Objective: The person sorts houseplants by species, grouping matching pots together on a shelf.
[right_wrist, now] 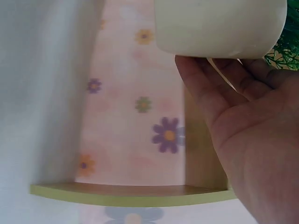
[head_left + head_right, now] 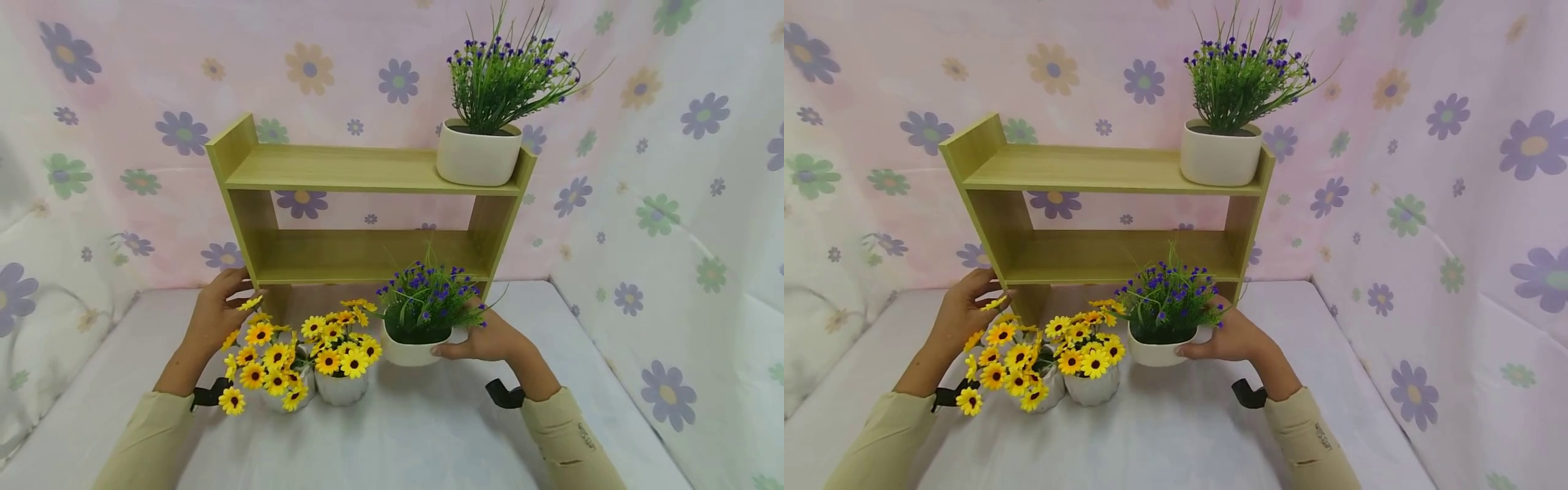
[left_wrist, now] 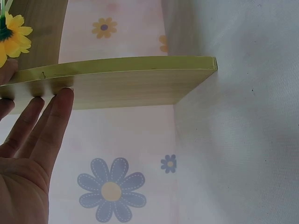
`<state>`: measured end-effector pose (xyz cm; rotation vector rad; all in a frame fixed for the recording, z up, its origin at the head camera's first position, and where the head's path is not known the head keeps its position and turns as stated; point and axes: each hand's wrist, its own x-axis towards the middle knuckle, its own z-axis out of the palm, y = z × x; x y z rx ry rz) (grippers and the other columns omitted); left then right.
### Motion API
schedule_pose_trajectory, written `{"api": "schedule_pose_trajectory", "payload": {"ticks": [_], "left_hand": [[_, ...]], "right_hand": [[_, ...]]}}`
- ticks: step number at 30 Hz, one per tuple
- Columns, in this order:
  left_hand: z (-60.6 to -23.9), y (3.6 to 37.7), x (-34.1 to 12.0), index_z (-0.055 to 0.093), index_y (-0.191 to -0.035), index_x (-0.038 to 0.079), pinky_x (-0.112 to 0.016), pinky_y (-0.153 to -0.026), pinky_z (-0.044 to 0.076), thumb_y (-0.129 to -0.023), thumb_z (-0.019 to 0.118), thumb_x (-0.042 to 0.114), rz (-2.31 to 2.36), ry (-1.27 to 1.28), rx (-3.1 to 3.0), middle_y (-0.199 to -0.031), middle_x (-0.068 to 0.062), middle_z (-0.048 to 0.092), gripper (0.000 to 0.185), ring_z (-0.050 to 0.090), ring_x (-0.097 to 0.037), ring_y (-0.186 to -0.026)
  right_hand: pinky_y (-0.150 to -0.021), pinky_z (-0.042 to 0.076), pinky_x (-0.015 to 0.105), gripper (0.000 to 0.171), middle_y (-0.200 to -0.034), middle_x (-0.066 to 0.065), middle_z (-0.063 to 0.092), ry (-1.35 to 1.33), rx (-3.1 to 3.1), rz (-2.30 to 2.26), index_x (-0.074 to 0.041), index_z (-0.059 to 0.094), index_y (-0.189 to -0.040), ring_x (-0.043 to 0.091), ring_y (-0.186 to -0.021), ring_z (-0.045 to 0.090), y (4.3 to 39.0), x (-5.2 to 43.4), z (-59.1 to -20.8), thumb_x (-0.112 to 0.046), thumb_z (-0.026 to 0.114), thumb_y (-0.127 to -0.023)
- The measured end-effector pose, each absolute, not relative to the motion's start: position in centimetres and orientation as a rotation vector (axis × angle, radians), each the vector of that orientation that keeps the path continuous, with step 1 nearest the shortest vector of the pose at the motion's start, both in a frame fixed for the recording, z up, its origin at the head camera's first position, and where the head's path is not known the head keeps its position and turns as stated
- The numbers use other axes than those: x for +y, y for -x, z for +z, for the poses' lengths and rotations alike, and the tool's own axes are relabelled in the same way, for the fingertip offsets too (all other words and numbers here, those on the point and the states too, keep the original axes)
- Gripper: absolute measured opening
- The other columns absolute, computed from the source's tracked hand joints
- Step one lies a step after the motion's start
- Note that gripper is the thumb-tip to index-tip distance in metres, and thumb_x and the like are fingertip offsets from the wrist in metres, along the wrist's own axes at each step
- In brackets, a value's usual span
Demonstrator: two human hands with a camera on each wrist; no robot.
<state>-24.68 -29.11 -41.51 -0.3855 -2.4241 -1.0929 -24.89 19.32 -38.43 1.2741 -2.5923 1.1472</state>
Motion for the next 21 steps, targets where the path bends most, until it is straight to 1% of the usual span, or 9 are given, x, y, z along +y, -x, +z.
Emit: {"api": "schedule_pose_trajectory", "payload": {"ticks": [5, 8, 9, 11, 13, 15, 17, 18, 21], "left_hand": [[-41.5, 24.6, -29.1, 0.054, -0.156, 0.01, -0.03, -0.096, 0.057, -0.1, 0.075, 0.01, -1.089, 0.372, -2.43, -0.142, -0.019, 0.059, 0.06, 0.065, -0.046, -0.125], [-41.5, 24.6, -29.0, 0.054, -0.156, 0.011, -0.037, -0.096, 0.056, -0.1, 0.075, 0.008, -1.1, 0.365, -2.429, -0.142, -0.018, 0.059, 0.06, 0.065, -0.046, -0.126], [-41.5, 24.6, -29.0, 0.054, -0.156, 0.012, -0.038, -0.095, 0.056, -0.1, 0.075, 0.007, -1.103, 0.367, -2.427, -0.142, -0.018, 0.059, 0.061, 0.065, -0.046, -0.125], [-41.4, 24.6, -29.0, 0.054, -0.157, 0.013, -0.041, -0.095, 0.055, -0.099, 0.075, 0.007, -1.112, 0.367, -2.424, -0.142, -0.018, 0.059, 0.061, 0.065, -0.046, -0.125], [-41.4, 24.6, -29.0, 0.054, -0.157, 0.013, -0.043, -0.094, 0.055, -0.099, 0.075, 0.007, -1.115, 0.373, -2.422, -0.142, -0.018, 0.059, 0.062, 0.065, -0.046, -0.125], [-41.3, 24.6, -29.0, 0.053, -0.157, 0.013, -0.043, -0.095, 0.055, -0.099, 0.075, 0.008, -1.118, 0.39, -2.419, -0.142, -0.019, 0.059, 0.063, 0.065, -0.048, -0.125], [-41.3, 24.6, -29.0, 0.052, -0.158, 0.012, -0.04, -0.094, 0.055, -0.099, 0.076, 0.008, -1.115, 0.402, -2.415, -0.141, -0.02, 0.059, 0.063, 0.065, -0.049, -0.125], [-41.3, 24.5, -29.0, 0.052, -0.158, 0.012, -0.038, -0.094, 0.055, -0.099, 0.076, 0.008, -1.116, 0.404, -2.412, -0.141, -0.02, 0.059, 0.063, 0.065, -0.049, -0.125], [-41.3, 24.5, -29.0, 0.053, -0.157, 0.012, -0.031, -0.093, 0.055, -0.098, 0.076, 0.007, -1.126, 0.407, -2.401, -0.14, -0.02, 0.06, 0.063, 0.065, -0.049, -0.124]], "right_hand": [[-0.118, 0.044, 0.035, 0.091, -0.149, -0.001, 0.057, -1.341, -2.479, 1.149, -0.016, 0.047, -0.155, 0.014, -0.138, 0.049, 24.8, 19.6, -36.5, -0.022, 0.097, -0.078], [-0.117, 0.043, 0.028, 0.088, -0.145, -0.001, 0.058, -1.377, -2.417, 1.175, -0.014, 0.05, -0.151, 0.013, -0.134, 0.05, 24.9, 19.5, -34.8, -0.016, 0.097, -0.076], [-0.113, 0.046, 0.028, 0.082, -0.139, 0.0, 0.062, -1.374, -2.41, 1.181, -0.012, 0.054, -0.146, 0.014, -0.128, 0.053, 24.9, 19.5, -34.1, -0.014, 0.097, -0.075], [-0.111, 0.05, 0.033, 0.077, -0.133, 0.003, 0.065, -1.334, -2.413, 1.209, -0.008, 0.058, -0.14, 0.018, -0.124, 0.057, 24.9, 19.4, -32.5, -0.011, 0.096, -0.074], [-0.111, 0.053, 0.041, 0.079, -0.136, 0.006, 0.065, -1.247, -2.447, 1.263, -0.006, 0.057, -0.143, 0.022, -0.125, 0.061, 24.7, 19.3, -30.8, -0.009, 0.095, -0.075], [-0.11, 0.054, 0.05, 0.08, -0.137, 0.009, 0.066, -1.151, -2.48, 1.291, -0.006, 0.055, -0.147, 0.027, -0.126, 0.064, 24.4, 19.1, -29.1, -0.01, 0.094, -0.077], [-0.112, 0.051, 0.054, 0.088, -0.148, 0.011, 0.06, -1.129, -2.463, 1.381, -0.007, 0.046, -0.156, 0.031, -0.135, 0.061, 24.5, 18.7, -27.4, -0.008, 0.091, -0.08], [-0.112, 0.051, 0.054, 0.088, -0.149, 0.011, 0.059, -1.142, -2.442, 1.4, -0.007, 0.043, -0.158, 0.032, -0.135, 0.061, 24.5, 18.4, -26.6, -0.008, 0.089, -0.082], [-0.106, 0.057, 0.046, 0.076, -0.145, 0.014, 0.061, -1.241, -2.33, 1.475, -0.002, 0.047, -0.154, 0.033, -0.129, 0.065, 25.0, 17.5, -24.6, -0.01, 0.083, -0.088]]}}
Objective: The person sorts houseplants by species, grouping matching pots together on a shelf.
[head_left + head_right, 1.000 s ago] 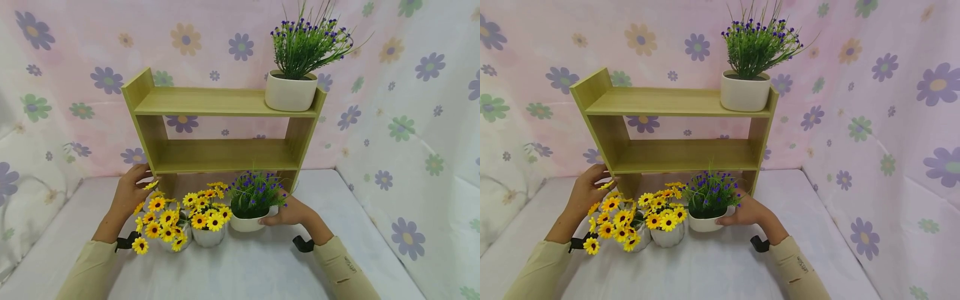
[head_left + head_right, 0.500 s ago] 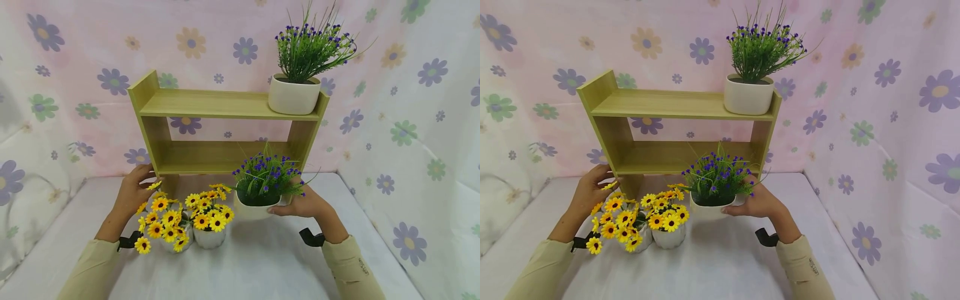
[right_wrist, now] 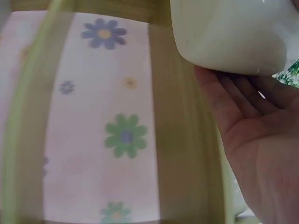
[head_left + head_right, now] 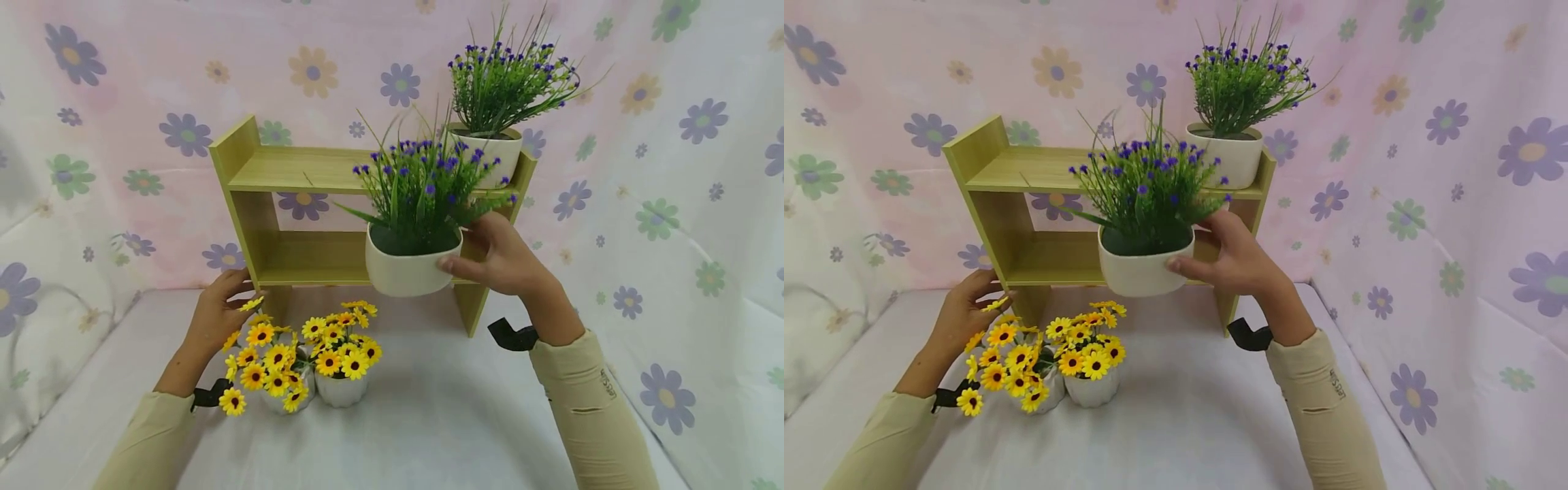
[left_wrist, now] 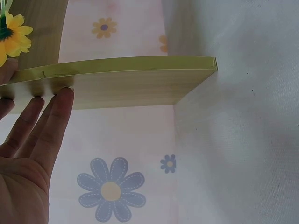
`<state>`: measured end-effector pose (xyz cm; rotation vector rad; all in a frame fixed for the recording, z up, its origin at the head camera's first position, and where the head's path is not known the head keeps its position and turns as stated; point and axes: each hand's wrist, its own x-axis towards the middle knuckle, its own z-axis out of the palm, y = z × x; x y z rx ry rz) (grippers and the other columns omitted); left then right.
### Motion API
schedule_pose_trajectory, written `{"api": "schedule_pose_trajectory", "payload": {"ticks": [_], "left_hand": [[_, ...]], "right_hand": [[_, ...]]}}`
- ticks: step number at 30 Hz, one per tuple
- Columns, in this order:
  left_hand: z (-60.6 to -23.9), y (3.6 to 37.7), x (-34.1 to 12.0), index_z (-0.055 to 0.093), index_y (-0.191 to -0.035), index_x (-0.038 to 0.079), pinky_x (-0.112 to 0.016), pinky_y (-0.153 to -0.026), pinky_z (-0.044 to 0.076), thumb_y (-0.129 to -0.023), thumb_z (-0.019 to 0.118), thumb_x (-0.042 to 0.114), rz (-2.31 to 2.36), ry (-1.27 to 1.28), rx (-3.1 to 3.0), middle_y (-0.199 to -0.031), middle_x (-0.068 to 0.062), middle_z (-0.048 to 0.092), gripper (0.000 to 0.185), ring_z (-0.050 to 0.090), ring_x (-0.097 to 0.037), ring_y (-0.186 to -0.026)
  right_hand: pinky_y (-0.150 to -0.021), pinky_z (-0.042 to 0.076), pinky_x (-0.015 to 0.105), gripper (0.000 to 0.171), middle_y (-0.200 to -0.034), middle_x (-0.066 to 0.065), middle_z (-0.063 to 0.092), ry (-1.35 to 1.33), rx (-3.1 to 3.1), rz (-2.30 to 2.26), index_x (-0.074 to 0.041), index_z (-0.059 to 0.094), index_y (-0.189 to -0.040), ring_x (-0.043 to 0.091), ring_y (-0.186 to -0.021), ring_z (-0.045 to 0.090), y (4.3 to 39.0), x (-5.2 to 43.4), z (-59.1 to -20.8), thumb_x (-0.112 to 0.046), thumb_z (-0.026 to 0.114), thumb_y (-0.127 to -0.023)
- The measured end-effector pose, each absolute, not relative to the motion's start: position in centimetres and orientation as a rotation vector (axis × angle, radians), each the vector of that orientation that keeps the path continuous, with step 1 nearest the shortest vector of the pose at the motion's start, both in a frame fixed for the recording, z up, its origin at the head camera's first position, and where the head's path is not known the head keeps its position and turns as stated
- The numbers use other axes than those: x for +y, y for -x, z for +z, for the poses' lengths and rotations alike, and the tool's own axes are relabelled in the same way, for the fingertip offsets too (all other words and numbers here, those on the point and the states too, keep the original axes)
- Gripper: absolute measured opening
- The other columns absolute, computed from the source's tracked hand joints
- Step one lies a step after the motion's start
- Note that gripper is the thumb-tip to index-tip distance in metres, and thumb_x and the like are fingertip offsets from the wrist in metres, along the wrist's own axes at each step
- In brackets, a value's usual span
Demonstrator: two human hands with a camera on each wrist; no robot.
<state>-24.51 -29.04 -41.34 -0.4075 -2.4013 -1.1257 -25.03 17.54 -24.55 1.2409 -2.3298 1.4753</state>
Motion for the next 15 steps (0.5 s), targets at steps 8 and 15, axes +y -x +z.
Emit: {"api": "schedule_pose_trajectory", "payload": {"ticks": [8, 15], "left_hand": [[-41.6, 24.5, -28.9, 0.054, -0.157, 0.012, -0.008, -0.091, 0.049, -0.098, 0.076, 0.006, -1.135, 0.392, -2.407, -0.14, -0.019, 0.059, 0.063, 0.065, -0.048, -0.124], [-41.6, 24.6, -29.0, 0.054, -0.156, 0.011, -0.049, -0.094, 0.056, -0.098, 0.075, 0.003, -1.117, 0.39, -2.404, -0.14, -0.019, 0.059, 0.062, 0.065, -0.048, -0.124]], "right_hand": [[-0.102, 0.06, 0.035, 0.064, -0.138, 0.013, 0.063, -1.232, -2.224, 1.525, -0.002, 0.054, -0.145, 0.03, -0.125, 0.068, 26.2, 15.8, -21.3, -0.038, 0.076, -0.097], [-0.107, 0.058, 0.039, 0.049, -0.128, 0.013, 0.068, -1.097, -2.199, 1.448, -0.001, 0.056, -0.144, 0.026, -0.118, 0.071, 26.7, 14.0, -19.6, -0.022, 0.067, -0.101]]}}
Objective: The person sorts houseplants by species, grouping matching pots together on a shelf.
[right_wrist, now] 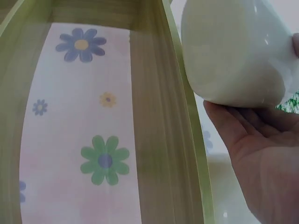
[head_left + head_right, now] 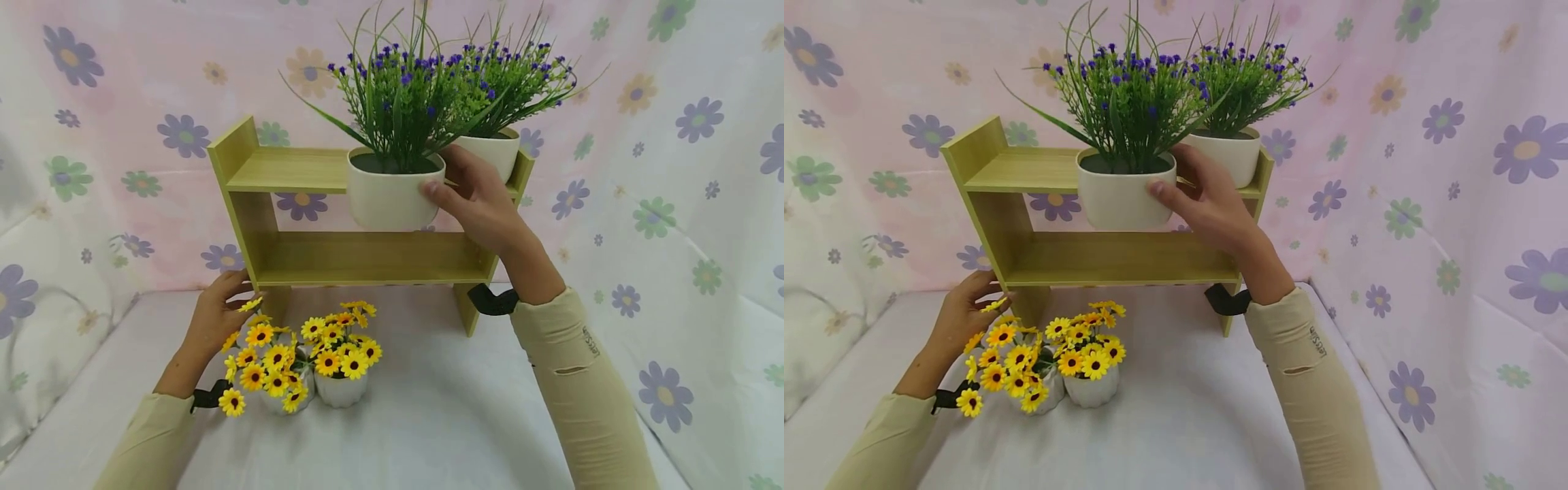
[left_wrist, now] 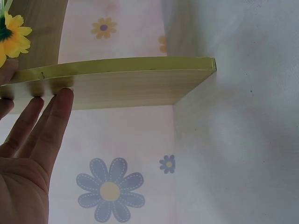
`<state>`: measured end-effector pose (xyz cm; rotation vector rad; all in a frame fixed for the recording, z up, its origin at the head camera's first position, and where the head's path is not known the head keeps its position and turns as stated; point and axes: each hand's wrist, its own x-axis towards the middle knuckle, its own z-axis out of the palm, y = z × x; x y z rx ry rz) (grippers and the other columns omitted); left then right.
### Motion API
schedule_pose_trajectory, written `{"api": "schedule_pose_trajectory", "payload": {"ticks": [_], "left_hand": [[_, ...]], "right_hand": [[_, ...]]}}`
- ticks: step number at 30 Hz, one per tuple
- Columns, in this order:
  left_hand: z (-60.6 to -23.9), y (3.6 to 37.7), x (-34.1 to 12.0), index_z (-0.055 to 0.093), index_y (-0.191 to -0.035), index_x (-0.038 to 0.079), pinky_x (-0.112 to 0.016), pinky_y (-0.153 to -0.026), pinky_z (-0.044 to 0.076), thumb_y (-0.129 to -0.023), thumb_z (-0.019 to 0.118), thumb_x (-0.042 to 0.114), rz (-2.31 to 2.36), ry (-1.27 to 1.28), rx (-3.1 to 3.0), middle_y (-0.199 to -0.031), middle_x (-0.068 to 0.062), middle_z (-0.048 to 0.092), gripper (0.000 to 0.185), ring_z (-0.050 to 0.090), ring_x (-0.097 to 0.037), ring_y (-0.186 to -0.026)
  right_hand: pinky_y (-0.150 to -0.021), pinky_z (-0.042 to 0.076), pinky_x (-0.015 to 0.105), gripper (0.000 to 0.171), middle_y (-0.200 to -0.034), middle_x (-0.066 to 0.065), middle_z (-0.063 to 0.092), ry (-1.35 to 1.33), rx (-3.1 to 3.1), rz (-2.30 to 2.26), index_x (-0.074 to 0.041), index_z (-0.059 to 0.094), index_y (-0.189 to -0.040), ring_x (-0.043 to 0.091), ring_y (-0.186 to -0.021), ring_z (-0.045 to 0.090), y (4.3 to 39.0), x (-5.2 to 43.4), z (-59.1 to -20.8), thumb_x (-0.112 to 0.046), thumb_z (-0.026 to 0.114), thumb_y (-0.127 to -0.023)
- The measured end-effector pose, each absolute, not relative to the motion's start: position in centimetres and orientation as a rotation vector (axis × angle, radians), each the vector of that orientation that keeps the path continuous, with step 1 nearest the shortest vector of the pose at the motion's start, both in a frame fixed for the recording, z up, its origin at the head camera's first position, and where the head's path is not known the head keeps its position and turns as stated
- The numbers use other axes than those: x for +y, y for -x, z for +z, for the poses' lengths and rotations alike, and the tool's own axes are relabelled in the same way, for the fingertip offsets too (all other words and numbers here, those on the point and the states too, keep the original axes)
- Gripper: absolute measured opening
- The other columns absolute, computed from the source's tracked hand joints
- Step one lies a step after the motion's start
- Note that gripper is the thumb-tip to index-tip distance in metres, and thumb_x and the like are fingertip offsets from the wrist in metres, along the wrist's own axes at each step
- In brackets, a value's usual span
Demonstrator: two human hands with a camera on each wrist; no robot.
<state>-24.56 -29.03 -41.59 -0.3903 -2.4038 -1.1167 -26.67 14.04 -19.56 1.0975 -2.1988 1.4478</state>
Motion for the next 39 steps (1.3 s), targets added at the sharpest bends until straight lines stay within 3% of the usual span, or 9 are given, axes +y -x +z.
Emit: {"api": "schedule_pose_trajectory", "payload": {"ticks": [5, 9, 15, 20, 26, 39], "left_hand": [[-41.6, 24.6, -29.1, 0.053, -0.157, 0.012, -0.049, -0.093, 0.057, -0.098, 0.075, 0.004, -1.108, 0.402, -2.407, -0.139, -0.02, 0.06, 0.063, 0.066, -0.049, -0.123], [-41.7, 24.7, -29.1, 0.053, -0.157, 0.013, -0.045, -0.094, 0.057, -0.099, 0.075, 0.005, -1.123, 0.391, -2.41, -0.139, -0.018, 0.06, 0.063, 0.065, -0.047, -0.124], [-41.8, 24.6, -29.3, 0.052, -0.158, 0.011, -0.013, -0.092, 0.053, -0.098, 0.076, 0.004, -1.125, 0.418, -2.4, -0.141, -0.021, 0.059, 0.065, 0.065, -0.05, -0.124], [-41.7, 24.5, -29.2, 0.052, -0.158, 0.01, -0.018, -0.093, 0.052, -0.097, 0.077, 0.003, -1.146, 0.424, -2.402, -0.141, -0.022, 0.059, 0.066, 0.064, -0.051, -0.123], [-41.6, 24.7, -29.1, 0.054, -0.156, 0.011, -0.006, -0.09, 0.049, -0.097, 0.076, 0.003, -1.157, 0.408, -2.395, -0.139, -0.019, 0.059, 0.064, 0.065, -0.049, -0.124], [-41.5, 24.5, -29.1, 0.053, -0.157, 0.009, -0.003, -0.088, 0.047, -0.096, 0.077, 0.002, -1.162, 0.437, -2.387, -0.138, -0.022, 0.059, 0.066, 0.064, -0.052, -0.123]], "right_hand": [[-0.103, 0.059, 0.035, 0.047, -0.124, 0.015, 0.069, -0.995, -2.195, 1.423, -0.002, 0.057, -0.145, 0.026, -0.112, 0.07, 27.0, 12.5, -18.9, -0.021, 0.066, -0.103], [-0.107, 0.056, 0.034, 0.049, -0.131, 0.015, 0.067, -0.979, -2.185, 1.439, 0.0, 0.054, -0.148, 0.023, -0.122, 0.068, 27.6, 11.3, -18.6, -0.021, 0.066, -0.105], [-0.111, 0.053, 0.036, 0.059, -0.144, 0.015, 0.06, -0.932, -2.224, 1.465, 0.002, 0.041, -0.159, 0.022, -0.137, 0.061, 28.8, 9.4, -18.2, -0.021, 0.062, -0.108], [-0.106, 0.057, 0.034, 0.058, -0.138, 0.016, 0.064, -0.887, -2.246, 1.428, 0.003, 0.04, -0.158, 0.021, -0.125, 0.067, 29.7, 8.5, -18.1, -0.023, 0.06, -0.11], [-0.118, 0.044, 0.026, 0.069, -0.162, 0.013, 0.048, -0.737, -2.369, 1.343, -0.001, 0.027, -0.166, 0.015, -0.146, 0.051, 29.9, 7.8, -17.6, -0.03, 0.056, -0.112], [-0.123, 0.033, 0.023, 0.071, -0.172, 0.01, 0.034, -0.592, -2.504, 1.186, -0.001, 0.019, -0.168, 0.015, -0.156, 0.036, 29.2, 6.9, -17.5, -0.021, 0.056, -0.111]]}}
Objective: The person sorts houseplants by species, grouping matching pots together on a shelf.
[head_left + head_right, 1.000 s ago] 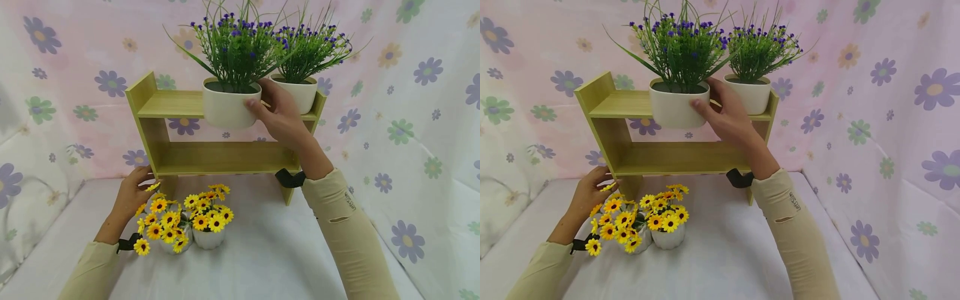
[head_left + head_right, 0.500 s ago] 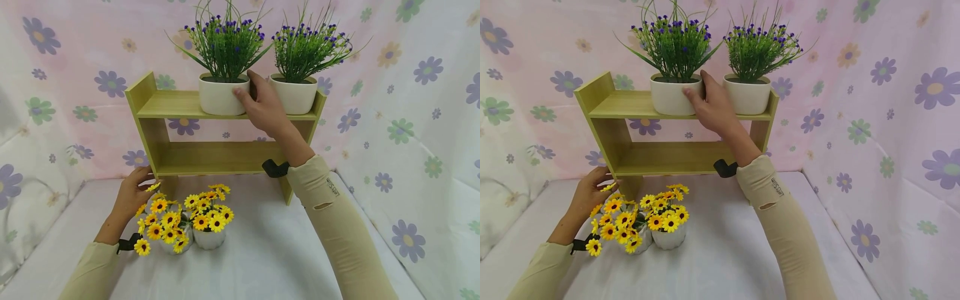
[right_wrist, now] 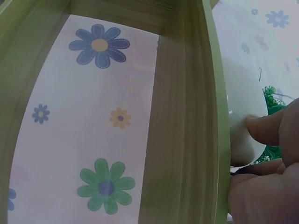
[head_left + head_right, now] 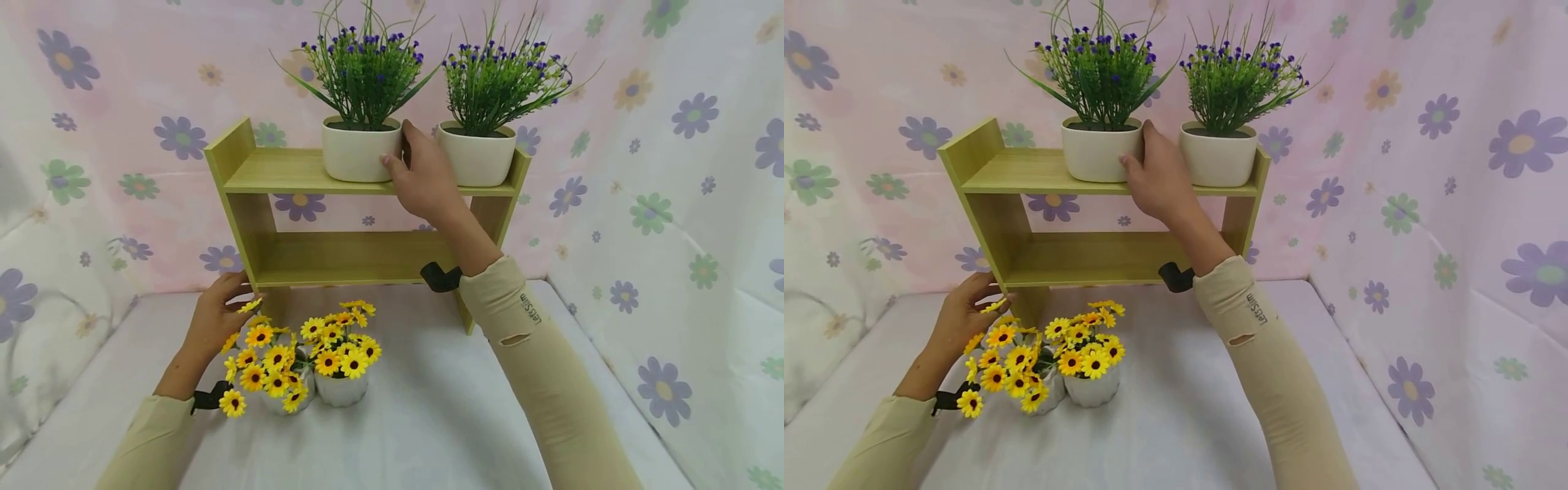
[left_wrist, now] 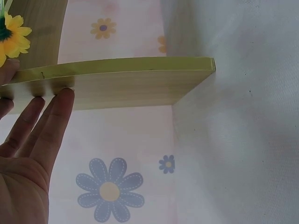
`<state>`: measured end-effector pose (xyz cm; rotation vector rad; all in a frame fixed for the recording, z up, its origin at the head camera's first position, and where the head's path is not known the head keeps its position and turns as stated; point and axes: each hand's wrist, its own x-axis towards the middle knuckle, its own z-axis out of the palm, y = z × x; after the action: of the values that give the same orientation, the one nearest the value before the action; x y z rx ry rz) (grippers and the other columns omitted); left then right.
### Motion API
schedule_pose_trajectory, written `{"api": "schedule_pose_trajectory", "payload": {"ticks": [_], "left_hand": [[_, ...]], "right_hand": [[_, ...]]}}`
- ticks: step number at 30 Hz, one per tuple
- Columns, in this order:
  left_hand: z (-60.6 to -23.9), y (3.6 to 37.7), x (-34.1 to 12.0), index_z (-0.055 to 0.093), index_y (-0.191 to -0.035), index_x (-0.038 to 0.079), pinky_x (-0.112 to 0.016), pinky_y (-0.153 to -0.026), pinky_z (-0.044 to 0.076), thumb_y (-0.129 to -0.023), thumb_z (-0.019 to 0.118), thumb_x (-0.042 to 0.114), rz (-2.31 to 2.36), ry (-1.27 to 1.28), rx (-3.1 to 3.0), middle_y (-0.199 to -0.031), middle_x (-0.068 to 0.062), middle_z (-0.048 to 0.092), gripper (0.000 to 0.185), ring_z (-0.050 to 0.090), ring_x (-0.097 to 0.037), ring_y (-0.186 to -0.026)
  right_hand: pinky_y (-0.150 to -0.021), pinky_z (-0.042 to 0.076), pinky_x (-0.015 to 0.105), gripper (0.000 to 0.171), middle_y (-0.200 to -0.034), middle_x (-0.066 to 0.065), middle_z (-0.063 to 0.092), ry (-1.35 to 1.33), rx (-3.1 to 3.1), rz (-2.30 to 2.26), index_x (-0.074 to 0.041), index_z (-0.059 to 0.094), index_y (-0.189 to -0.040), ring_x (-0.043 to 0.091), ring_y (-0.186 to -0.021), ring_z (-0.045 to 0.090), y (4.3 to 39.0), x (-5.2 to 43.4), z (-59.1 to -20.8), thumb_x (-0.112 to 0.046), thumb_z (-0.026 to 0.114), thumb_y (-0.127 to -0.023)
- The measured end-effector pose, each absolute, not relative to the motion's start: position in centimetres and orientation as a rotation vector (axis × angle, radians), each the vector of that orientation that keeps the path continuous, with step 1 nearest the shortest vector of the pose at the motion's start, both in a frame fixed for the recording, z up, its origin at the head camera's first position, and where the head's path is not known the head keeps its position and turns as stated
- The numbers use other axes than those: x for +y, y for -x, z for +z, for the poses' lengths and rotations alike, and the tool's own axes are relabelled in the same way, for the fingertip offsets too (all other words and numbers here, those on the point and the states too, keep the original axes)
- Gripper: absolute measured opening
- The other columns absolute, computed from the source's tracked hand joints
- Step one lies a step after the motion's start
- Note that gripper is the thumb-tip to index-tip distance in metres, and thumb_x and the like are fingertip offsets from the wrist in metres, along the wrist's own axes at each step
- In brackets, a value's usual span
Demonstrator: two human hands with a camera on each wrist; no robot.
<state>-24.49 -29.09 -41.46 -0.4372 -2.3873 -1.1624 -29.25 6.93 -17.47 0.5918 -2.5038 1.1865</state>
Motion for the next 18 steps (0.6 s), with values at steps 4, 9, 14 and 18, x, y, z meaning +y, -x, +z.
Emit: {"api": "schedule_pose_trajectory", "payload": {"ticks": [4, 9, 14, 18], "left_hand": [[-41.5, 24.6, -29.1, 0.053, -0.157, 0.01, -0.009, -0.09, 0.05, -0.096, 0.077, 0.001, -1.163, 0.435, -2.394, -0.139, -0.02, 0.059, 0.066, 0.065, -0.051, -0.123], [-41.4, 24.7, -29.0, 0.052, -0.157, 0.008, -0.005, -0.089, 0.048, -0.095, 0.077, -0.001, -1.168, 0.451, -2.388, -0.139, -0.022, 0.059, 0.067, 0.065, -0.051, -0.122], [-41.4, 24.7, -29.1, 0.052, -0.157, 0.007, -0.002, -0.088, 0.046, -0.096, 0.076, 0.0, -1.171, 0.447, -2.388, -0.14, -0.023, 0.058, 0.066, 0.064, -0.052, -0.123], [-41.5, 24.6, -29.1, 0.051, -0.157, 0.007, -0.002, -0.088, 0.046, -0.096, 0.076, 0.0, -1.173, 0.438, -2.395, -0.141, -0.023, 0.058, 0.066, 0.063, -0.052, -0.124]], "right_hand": [[-0.125, 0.033, 0.027, 0.077, -0.174, 0.009, 0.029, -0.578, -2.5, 1.161, -0.001, 0.02, -0.168, 0.016, -0.158, 0.033, 28.5, 7.3, -18.1, -0.028, 0.062, -0.109], [-0.126, 0.036, 0.036, 0.08, -0.171, 0.01, 0.036, -0.646, -2.428, 1.112, -0.003, 0.031, -0.166, 0.022, -0.156, 0.039, 26.9, 8.0, -19.0, -0.035, 0.07, -0.104], [-0.123, 0.042, 0.035, 0.067, -0.157, 0.016, 0.05, -0.806, -2.205, 1.126, 0.002, 0.046, -0.155, 0.025, -0.148, 0.049, 25.3, 8.7, -21.1, -0.023, 0.074, -0.1], [-0.121, 0.042, 0.032, 0.058, -0.148, 0.018, 0.055, -0.938, -2.035, 1.187, 0.005, 0.051, -0.148, 0.021, -0.143, 0.052, 24.2, 9.1, -23.3, -0.01, 0.075, -0.098]]}}
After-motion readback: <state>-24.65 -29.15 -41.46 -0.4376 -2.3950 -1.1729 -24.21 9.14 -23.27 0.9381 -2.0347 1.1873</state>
